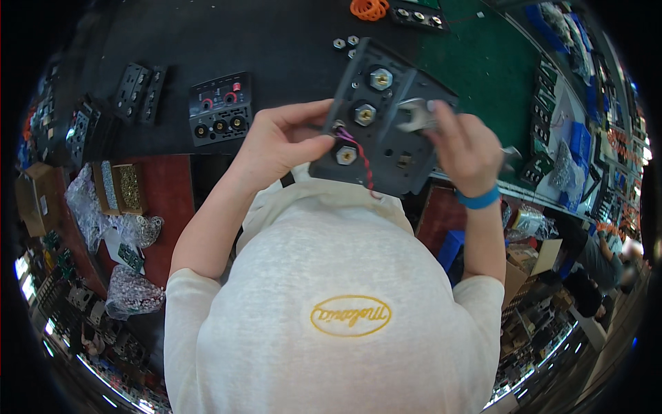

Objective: Manually assemble components and wires into a control panel housing using a wrench.

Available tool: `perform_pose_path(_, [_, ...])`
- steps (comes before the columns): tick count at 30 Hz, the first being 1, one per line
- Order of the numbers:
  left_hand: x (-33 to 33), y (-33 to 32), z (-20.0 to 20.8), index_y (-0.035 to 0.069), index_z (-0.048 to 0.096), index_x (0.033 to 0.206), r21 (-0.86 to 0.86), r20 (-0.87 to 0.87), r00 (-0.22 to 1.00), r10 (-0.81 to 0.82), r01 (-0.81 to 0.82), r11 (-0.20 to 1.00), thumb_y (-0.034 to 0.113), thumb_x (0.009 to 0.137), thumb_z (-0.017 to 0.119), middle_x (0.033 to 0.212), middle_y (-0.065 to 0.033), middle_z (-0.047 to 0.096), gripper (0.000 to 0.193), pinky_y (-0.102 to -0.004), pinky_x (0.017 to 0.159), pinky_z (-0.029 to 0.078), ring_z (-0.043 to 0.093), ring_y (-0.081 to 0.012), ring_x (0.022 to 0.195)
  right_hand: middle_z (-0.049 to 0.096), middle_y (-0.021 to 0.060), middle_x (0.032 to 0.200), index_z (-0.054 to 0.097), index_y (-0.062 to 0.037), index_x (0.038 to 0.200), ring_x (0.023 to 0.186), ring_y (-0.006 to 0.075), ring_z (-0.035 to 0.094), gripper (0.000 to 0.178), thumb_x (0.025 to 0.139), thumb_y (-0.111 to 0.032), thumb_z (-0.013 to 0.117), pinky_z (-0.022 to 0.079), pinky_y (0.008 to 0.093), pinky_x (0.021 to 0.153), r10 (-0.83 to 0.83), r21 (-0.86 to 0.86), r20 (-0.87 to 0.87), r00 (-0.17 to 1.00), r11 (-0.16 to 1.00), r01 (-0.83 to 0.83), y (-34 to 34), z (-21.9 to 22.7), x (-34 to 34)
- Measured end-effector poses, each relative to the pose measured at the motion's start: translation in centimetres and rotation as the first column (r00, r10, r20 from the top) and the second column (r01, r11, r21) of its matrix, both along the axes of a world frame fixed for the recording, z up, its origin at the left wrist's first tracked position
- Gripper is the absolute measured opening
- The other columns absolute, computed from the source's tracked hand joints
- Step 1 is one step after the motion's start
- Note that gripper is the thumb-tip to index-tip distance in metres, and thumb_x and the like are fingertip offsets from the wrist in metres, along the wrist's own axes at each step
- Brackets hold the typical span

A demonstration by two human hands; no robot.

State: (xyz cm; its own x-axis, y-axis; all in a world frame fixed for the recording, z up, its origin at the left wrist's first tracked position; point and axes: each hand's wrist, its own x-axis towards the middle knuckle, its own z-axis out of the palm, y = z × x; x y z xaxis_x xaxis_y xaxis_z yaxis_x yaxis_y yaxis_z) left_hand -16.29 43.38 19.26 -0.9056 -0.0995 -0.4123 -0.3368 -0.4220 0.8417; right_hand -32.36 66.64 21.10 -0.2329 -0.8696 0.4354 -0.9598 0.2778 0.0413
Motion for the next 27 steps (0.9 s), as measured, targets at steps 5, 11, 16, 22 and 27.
perform_pose_path(5, [0.3, -1.1, -0.4, -0.001, 0.053, 0.123, -0.305, -0.163, 0.986, 0.028, -0.077, 0.949, -0.006, 0.075, 0.064, 0.111, -0.0075, 0.060, 0.049, -0.0237, 0.081, 0.051, 0.060, -0.0124, 0.095, 0.062, 0.0077, 0.076, 0.065, -0.0040, 0.102, 0.051, 0.0120, 0.049, 0.026, 0.079, -0.015, 0.069, 0.038, 0.0261, 0.045, -0.198, -0.085, 0.785, 0.588, 0.904, 0.419, 1.1, 0.2, -0.3])
perform_pose_path(11, [-0.2, 1.7, -0.5, 0.005, 0.061, 0.111, -0.942, -0.271, 0.879, -0.392, -0.160, 0.295, -0.002, 0.069, 0.066, 0.104, -0.0122, 0.061, 0.043, -0.0317, 0.070, 0.054, 0.064, -0.0271, 0.090, 0.061, 0.0042, 0.072, 0.056, -0.0004, 0.110, 0.041, 0.0017, 0.032, 0.036, 0.091, -0.030, 0.055, 0.023, 0.0177, 0.038, 0.257, 0.030, 0.773, -0.580, 0.898, 0.438, -1.7, -2.0, 1.1])
perform_pose_path(16, [-0.3, 0.7, -0.8, 0.003, 0.060, 0.109, -0.949, -0.314, 0.797, -0.516, -0.280, 0.144, 0.001, 0.068, 0.068, 0.110, -0.0121, 0.060, 0.041, -0.0327, 0.076, 0.053, 0.061, -0.0271, 0.099, 0.060, 0.0039, 0.083, 0.053, 0.0011, 0.109, 0.039, 0.0008, 0.030, 0.027, 0.084, -0.008, 0.055, 0.022, 0.0166, 0.037, 0.330, 0.053, 0.628, -0.705, 0.886, 0.461, -1.1, -3.3, 1.1])
perform_pose_path(22, [-0.2, 0.4, -1.3, 0.003, 0.046, 0.128, -0.615, -0.252, 0.948, 0.194, -0.312, 0.724, 0.020, 0.088, 0.059, 0.126, -0.0124, 0.052, 0.046, -0.0351, 0.102, 0.036, 0.045, -0.0239, 0.122, 0.061, 0.0040, 0.083, 0.054, 0.0002, 0.110, 0.043, -0.0006, 0.032, 0.028, 0.082, -0.005, 0.057, 0.022, 0.0145, 0.038, 0.440, -0.071, 0.569, -0.695, 0.868, 0.491, 0.6, -4.9, 0.3])
perform_pose_path(27, [-0.1, 0.8, -3.1, 0.002, 0.041, 0.131, 0.367, 0.053, 0.993, 0.108, -0.120, 0.923, 0.034, 0.094, 0.048, 0.122, -0.0079, 0.053, 0.049, -0.0343, 0.099, 0.037, 0.050, -0.0171, 0.115, 0.062, 0.0095, 0.089, 0.050, 0.0016, 0.115, 0.044, -0.0004, 0.037, 0.038, 0.078, -0.005, 0.057, 0.026, 0.0124, 0.037, 0.398, -0.093, 0.549, -0.735, 0.903, 0.419, 1.1, -6.6, 0.2])
